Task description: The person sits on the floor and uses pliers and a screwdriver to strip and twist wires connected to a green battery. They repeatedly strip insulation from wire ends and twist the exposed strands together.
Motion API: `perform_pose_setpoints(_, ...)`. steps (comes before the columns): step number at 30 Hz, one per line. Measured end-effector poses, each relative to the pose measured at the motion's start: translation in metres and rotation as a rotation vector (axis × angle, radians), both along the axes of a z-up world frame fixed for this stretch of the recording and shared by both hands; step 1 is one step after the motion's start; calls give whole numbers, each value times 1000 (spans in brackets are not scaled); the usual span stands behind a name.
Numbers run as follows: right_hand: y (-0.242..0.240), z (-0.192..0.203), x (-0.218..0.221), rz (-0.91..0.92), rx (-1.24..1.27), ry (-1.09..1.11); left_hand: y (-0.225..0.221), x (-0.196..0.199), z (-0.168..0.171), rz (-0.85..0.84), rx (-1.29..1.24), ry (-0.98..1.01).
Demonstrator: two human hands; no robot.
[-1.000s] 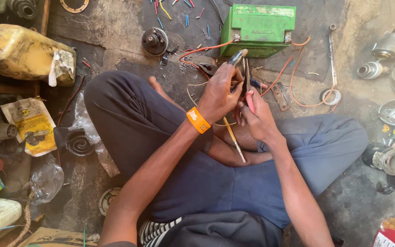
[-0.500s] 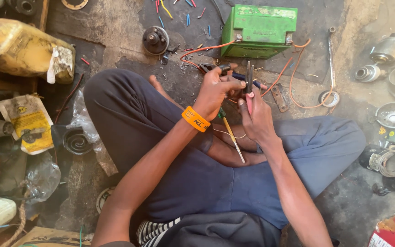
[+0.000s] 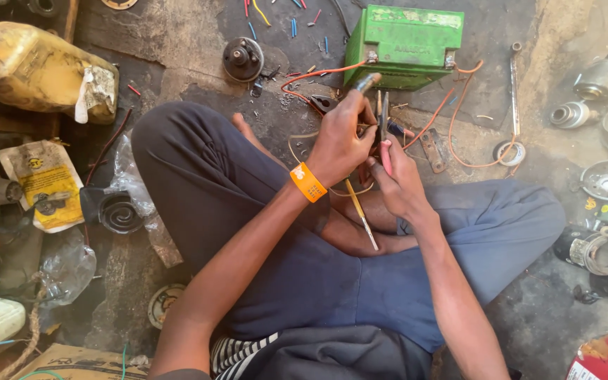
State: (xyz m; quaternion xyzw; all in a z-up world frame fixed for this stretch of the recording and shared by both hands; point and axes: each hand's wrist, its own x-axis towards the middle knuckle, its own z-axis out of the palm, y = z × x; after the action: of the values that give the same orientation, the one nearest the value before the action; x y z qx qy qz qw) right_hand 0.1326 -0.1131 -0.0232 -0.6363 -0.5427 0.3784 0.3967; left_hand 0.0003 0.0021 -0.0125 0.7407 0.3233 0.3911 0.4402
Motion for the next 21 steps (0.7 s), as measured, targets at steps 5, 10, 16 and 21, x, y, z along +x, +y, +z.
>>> perform_pose_setpoints(5, -1, -12, 3, -60, -176, 490, 0, -1, 1, -70, 199, 51)
perform_pose_setpoints(10, 7, -9, 19, -261, 2, 548, 1, 0, -4, -74, -102, 151)
perform_pose_setpoints(16, -2, -27, 46, -296, 96, 509, 2, 0, -7, -632, -721, 132)
perform_pose_setpoints(21, 2, -50, 36, -179, 125, 284, 4, -7, 2, -682, -839, -230)
